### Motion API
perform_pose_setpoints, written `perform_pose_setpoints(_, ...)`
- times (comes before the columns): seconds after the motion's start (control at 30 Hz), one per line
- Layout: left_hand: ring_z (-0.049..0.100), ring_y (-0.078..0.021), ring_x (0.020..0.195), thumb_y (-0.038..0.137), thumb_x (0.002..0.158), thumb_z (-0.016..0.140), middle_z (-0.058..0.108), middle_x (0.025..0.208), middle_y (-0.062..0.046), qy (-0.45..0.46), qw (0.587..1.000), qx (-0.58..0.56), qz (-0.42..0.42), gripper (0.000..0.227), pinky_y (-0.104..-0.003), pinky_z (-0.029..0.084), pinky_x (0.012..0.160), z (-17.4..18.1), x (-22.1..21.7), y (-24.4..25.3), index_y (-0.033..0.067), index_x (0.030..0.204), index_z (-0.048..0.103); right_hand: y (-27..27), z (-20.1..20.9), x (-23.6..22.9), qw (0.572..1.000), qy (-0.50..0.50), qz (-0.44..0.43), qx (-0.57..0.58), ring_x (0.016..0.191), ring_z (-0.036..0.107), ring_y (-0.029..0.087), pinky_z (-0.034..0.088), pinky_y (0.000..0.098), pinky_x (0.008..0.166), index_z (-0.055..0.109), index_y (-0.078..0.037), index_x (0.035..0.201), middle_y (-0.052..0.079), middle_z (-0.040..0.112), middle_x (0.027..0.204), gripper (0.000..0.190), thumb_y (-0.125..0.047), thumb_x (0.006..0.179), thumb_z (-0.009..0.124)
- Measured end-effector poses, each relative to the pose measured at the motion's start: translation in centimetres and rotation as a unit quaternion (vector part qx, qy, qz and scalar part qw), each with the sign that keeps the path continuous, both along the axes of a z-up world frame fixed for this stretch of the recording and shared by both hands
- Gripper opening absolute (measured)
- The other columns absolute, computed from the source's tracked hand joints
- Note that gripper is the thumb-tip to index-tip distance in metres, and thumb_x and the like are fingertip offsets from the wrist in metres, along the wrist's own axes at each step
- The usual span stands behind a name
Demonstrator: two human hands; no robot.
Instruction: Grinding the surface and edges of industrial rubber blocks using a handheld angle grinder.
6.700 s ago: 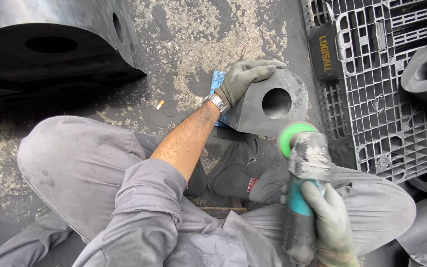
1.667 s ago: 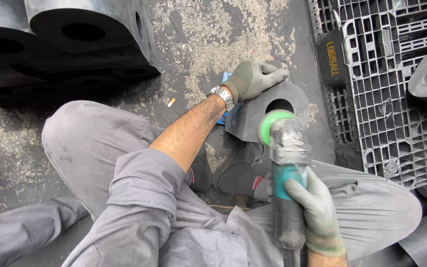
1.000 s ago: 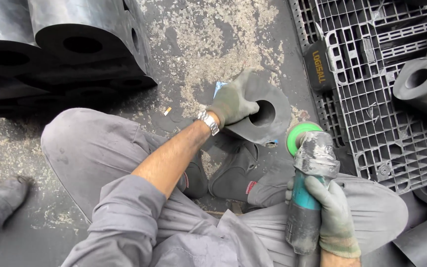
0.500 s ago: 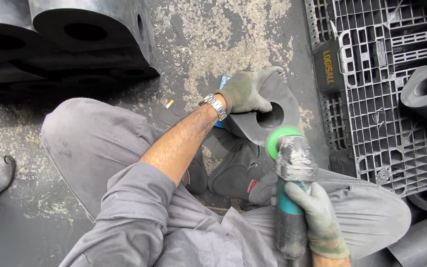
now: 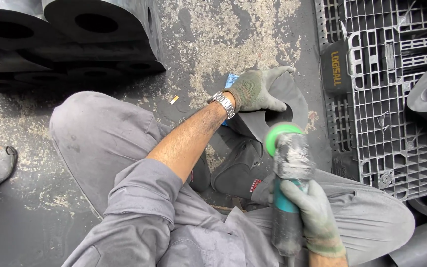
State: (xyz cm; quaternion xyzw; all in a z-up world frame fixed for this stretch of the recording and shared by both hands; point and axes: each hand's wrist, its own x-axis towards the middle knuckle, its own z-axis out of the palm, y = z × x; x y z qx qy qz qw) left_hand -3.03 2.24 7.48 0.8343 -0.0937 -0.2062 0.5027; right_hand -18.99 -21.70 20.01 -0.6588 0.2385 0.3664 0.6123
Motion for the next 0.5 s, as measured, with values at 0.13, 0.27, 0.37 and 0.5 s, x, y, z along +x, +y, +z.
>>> perform_pose_setpoints(0.13, 0.064, -0.0292, 0.126, 0.063, 0.071, 0.084, 0.063, 0.142, -0.013, -0.043, 0.997, -0.058, 0.01, 0.1, -0.04, 0.049, 0.105, -2.5, 0.0, -0.7, 0.0255, 0.153, 0.041, 1.1, 0.2, 0.1, 0.998, 0.014, 0.052, -0.028, 0.075, 0.07, 0.022, 0.057, 0.0361, 0.069, 0.067, 0.006, 0.11, 0.016, 0.074, 0.087, 0.038, -0.026, 0.089, 0.069)
perform_pose_setpoints(0.27, 0.066, -0.0259, 0.129, 0.069, 0.089, 0.057, 0.068, 0.141, -0.007, 0.013, 0.997, -0.067, 0.044, 0.074, -0.037, 0.049, 0.11, -2.4, 0.0, -0.4, 0.0342, 0.153, 0.048, -0.8, 1.1, -0.9, 1.0, 0.013, -0.027, 0.008, 0.077, 0.07, 0.022, 0.058, 0.0359, 0.069, 0.064, 0.005, 0.112, 0.014, 0.073, 0.09, 0.041, -0.028, 0.088, 0.068)
perform_pose_setpoints(0.37, 0.065, -0.0257, 0.128, 0.069, 0.09, 0.048, 0.068, 0.14, -0.005, 0.033, 0.997, -0.056, 0.037, 0.07, -0.038, 0.047, 0.111, -2.2, 0.2, -0.4, 0.0355, 0.151, 0.048, -1.0, 0.8, -0.9, 1.0, 0.008, -0.013, 0.009, 0.076, 0.071, 0.024, 0.059, 0.0373, 0.068, 0.062, 0.005, 0.112, 0.016, 0.074, 0.089, 0.043, -0.03, 0.088, 0.069)
perform_pose_setpoints(0.5, 0.062, -0.0255, 0.129, 0.069, 0.091, 0.046, 0.067, 0.139, -0.006, 0.029, 0.997, -0.063, 0.027, 0.068, -0.041, 0.044, 0.111, -2.9, 0.6, -0.4, 0.0356, 0.151, 0.047, 1.9, 0.1, 0.6, 0.999, 0.023, 0.044, -0.006, 0.075, 0.07, 0.024, 0.058, 0.0363, 0.069, 0.064, 0.004, 0.116, 0.017, 0.073, 0.088, 0.043, -0.027, 0.088, 0.069)
